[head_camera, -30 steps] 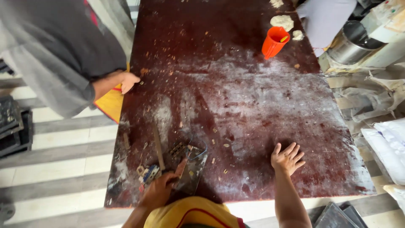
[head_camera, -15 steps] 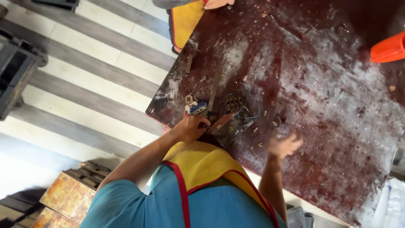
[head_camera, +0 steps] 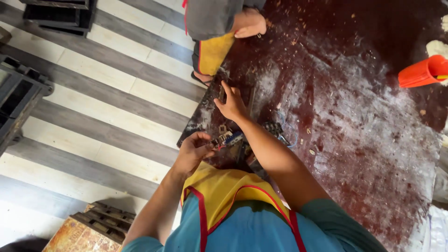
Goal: Dismantling and repairing or cleaning an electrical contactor on a bakery work table.
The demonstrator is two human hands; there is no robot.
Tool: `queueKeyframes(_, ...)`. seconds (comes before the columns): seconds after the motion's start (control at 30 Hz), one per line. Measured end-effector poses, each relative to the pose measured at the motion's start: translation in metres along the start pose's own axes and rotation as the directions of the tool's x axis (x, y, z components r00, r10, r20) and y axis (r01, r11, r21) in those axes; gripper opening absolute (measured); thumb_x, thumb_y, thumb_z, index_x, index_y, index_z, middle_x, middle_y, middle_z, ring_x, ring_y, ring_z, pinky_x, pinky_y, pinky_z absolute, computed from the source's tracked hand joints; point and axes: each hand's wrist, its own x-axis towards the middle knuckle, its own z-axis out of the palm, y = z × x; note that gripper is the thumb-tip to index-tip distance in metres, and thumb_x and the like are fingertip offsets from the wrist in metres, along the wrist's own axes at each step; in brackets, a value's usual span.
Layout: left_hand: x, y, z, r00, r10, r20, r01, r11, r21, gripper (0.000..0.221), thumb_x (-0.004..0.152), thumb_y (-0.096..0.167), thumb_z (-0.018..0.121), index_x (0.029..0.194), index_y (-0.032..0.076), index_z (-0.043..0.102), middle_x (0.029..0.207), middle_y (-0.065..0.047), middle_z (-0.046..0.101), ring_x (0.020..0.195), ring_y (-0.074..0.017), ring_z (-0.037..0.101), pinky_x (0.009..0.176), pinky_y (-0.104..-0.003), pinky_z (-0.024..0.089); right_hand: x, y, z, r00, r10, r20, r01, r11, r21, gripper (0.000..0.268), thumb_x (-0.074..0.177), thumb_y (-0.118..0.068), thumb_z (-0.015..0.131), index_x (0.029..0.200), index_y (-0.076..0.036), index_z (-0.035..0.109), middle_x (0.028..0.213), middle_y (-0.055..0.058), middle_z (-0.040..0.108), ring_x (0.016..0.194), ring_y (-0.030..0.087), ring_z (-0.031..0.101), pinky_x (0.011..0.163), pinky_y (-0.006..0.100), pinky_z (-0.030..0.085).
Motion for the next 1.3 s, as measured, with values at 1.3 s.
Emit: queueKeyframes(1.3, 0.009, 0.075, 0.148, 0.887, 0.327, 0.326, -0.368, 0.927, 0.07, 0.044, 0.101, -0.003, 0.067, 0.143, -0.004, 0.056, 0.135, -0.016, 0.067, 0.122, -0.0189, 0.067, 0.106, -0.033, 0.058, -0.123, -0.078, -0.21, 0.993, -0.116, -0.023, 0.085, 0.567, 0.819, 0.073, 0.089, -0.001, 0.08, 0.153, 0.003, 0.045, 0.126, 0.019, 0.067, 0.106, 0.024, 0.075, 0.086, 0.03, 0.067)
